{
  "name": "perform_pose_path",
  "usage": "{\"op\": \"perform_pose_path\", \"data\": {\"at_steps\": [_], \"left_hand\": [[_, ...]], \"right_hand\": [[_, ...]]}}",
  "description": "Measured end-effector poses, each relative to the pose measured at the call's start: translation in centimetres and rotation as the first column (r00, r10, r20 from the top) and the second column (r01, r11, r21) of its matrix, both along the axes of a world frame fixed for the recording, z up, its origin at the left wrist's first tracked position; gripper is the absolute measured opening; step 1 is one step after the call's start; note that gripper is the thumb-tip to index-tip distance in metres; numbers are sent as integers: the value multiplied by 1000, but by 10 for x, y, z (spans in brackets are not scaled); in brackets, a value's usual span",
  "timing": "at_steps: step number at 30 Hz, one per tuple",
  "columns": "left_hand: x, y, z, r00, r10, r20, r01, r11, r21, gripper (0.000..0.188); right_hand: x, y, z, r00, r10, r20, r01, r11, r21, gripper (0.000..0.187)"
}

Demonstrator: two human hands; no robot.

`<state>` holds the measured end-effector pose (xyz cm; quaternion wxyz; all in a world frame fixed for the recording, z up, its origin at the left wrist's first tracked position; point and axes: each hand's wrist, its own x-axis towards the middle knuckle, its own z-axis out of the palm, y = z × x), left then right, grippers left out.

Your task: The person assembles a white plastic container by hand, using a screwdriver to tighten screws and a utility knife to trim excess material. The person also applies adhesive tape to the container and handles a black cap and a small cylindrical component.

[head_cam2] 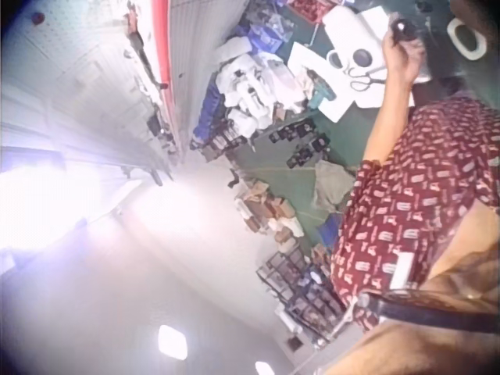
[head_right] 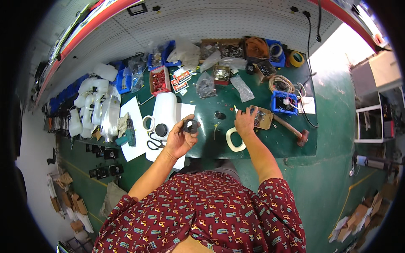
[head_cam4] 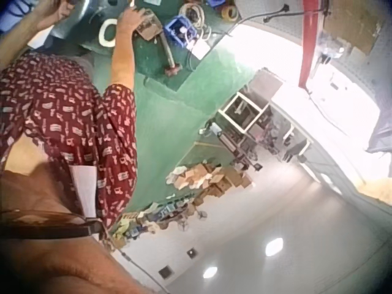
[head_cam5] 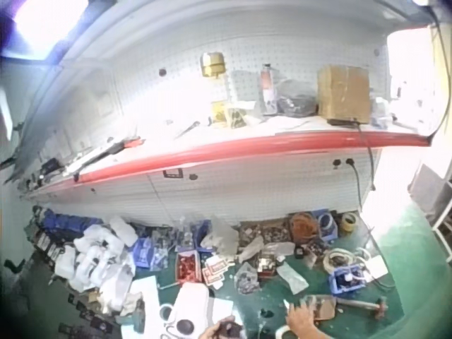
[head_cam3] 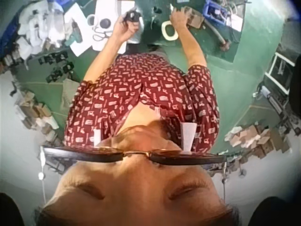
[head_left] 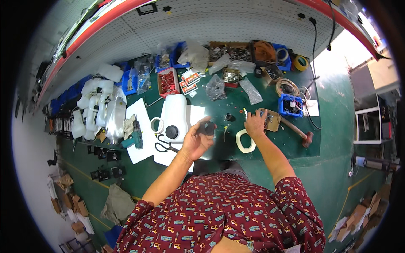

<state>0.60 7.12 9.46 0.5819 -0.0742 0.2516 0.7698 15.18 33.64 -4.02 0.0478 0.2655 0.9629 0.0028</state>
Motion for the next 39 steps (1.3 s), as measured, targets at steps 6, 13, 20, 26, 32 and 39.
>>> {"op": "perform_pose_path", "data": {"at_steps": [6, 13, 20, 26, 32, 39], "left_hand": [[3, -5, 12, 990, 93, -110, -96, 995, -19, 46], [-14, -10, 24, 963, 92, -253, -100, 995, -22, 53], [-34, -19, 24, 991, 40, -131, -28, 995, 97, 54], [-41, -29, 30, 988, -8, -157, 21, 997, 79, 53], [-42, -43, 42, 937, -4, -349, 19, 999, 40, 54], [-29, -49, 51, 742, -151, -654, 102, 988, -111, 62]], "right_hand": [[-2, 1, -18, 980, -97, -176, 77, 990, -116, 41], [27, -15, 44, 591, -549, -591, -177, 627, -759, 50], [35, -111, 185, 577, -739, -349, -365, 148, -919, 58], [27, -148, 199, 574, -718, -394, -402, 172, -899, 54], [18, -164, 221, 631, -513, -582, -391, 438, -809, 42], [-6, -175, 232, 630, -216, -746, -429, 703, -567, 41]]}}
